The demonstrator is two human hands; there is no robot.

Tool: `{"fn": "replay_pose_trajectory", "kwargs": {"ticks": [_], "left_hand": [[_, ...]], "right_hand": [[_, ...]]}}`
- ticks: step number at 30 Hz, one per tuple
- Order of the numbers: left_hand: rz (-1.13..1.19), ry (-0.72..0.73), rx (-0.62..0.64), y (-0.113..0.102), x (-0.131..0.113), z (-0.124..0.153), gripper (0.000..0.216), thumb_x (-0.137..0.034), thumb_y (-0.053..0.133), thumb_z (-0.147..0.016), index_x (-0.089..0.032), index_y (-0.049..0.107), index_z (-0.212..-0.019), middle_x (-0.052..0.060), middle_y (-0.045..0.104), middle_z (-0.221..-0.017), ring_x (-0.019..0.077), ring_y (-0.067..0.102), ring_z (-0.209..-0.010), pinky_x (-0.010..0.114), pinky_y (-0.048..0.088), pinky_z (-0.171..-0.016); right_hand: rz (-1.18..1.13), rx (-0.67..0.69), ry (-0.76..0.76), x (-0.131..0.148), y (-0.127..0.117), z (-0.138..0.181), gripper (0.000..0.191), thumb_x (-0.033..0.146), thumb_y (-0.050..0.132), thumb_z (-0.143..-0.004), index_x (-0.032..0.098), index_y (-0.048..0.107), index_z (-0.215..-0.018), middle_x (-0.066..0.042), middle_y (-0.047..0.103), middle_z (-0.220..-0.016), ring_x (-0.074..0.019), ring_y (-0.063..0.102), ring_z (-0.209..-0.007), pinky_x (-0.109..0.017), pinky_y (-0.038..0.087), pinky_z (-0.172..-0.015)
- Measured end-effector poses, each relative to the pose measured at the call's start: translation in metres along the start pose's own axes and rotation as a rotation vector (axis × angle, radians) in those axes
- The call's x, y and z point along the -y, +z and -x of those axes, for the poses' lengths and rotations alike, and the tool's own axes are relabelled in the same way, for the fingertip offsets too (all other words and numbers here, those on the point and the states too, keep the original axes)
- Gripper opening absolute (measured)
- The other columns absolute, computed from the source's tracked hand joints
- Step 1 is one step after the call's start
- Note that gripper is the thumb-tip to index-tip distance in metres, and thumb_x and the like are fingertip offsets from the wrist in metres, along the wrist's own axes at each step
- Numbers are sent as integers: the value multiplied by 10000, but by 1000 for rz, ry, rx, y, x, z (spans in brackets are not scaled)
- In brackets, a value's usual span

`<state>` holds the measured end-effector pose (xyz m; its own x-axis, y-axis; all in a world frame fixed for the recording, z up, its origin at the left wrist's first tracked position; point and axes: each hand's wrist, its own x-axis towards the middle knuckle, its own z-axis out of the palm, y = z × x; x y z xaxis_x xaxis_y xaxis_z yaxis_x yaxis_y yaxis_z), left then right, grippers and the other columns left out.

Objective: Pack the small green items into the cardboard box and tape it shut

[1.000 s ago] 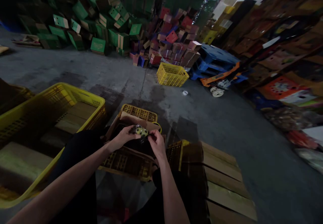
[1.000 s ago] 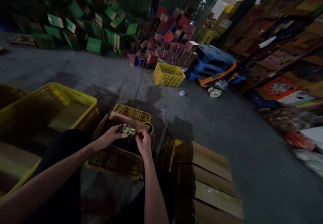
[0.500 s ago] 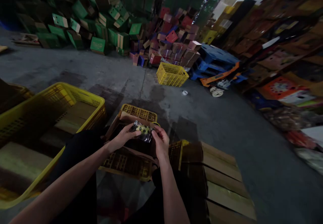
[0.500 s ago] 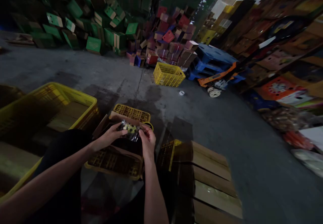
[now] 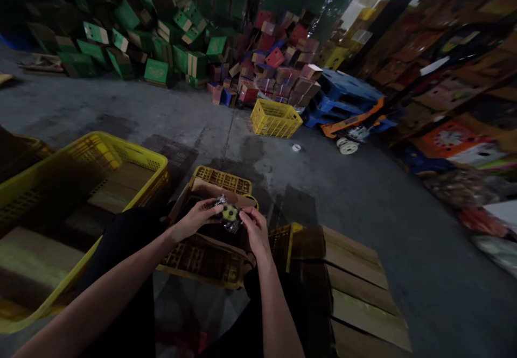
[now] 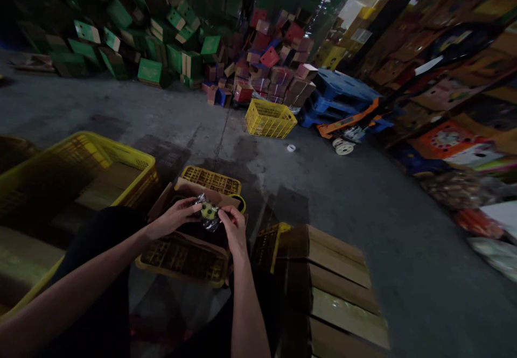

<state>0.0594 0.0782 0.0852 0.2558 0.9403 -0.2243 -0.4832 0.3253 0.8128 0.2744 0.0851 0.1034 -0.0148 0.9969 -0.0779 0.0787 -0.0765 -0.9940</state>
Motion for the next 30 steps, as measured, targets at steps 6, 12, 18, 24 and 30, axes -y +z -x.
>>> {"fn": "replay_pose_trajectory", "kwargs": {"ticks": [6, 12, 18, 24, 30], "left_hand": [[19, -3, -23, -3, 1, -2, 490, -424, 917, -757, -152, 759, -1133, 123, 751, -1151, 271, 714, -1053, 407, 597, -924], [41, 17, 31, 1, -2, 1, 613, -374, 923, -751, -227, 701, -1304, 115, 710, -1338, 305, 679, -1209, 446, 548, -1033], [-6, -7, 73, 1, -2, 4, 692, -335, 929, -739, -223, 657, -1366, 132, 702, -1336, 311, 678, -1198, 433, 552, -1006], [-59, 63, 29, 2, -4, 5, 824, -332, 908, -757, -277, 531, -1487, 118, 666, -1391, 297, 648, -1231, 411, 534, -1004], [-160, 135, 5, 1, 0, 2, 1062, -313, 912, -732, -243, 339, -1624, 127, 689, -1345, 295, 639, -1235, 447, 463, -1097]], "right_hand": [[78, 13, -19, -4, -2, -1, 226, 461, 723, -787, 240, 700, -744, 34, 612, -672, -164, 515, -628, -279, 396, -607], [68, -16, -28, -4, 1, 0, 223, 456, 712, -782, 240, 681, -738, 37, 568, -662, -158, 476, -624, -273, 367, -593], [78, 32, -18, -6, 2, -1, 222, 442, 704, -790, 238, 658, -715, 42, 565, -645, -161, 483, -631, -276, 369, -601], [-11, 48, 15, -3, 6, 0, 265, 484, 725, -817, 241, 751, -920, 0, 732, -839, -205, 635, -783, -301, 481, -727], [-35, 98, 9, 4, 11, 0, 358, 520, 784, -802, 257, 761, -1045, -41, 793, -1038, -261, 721, -996, -369, 550, -912]]}}
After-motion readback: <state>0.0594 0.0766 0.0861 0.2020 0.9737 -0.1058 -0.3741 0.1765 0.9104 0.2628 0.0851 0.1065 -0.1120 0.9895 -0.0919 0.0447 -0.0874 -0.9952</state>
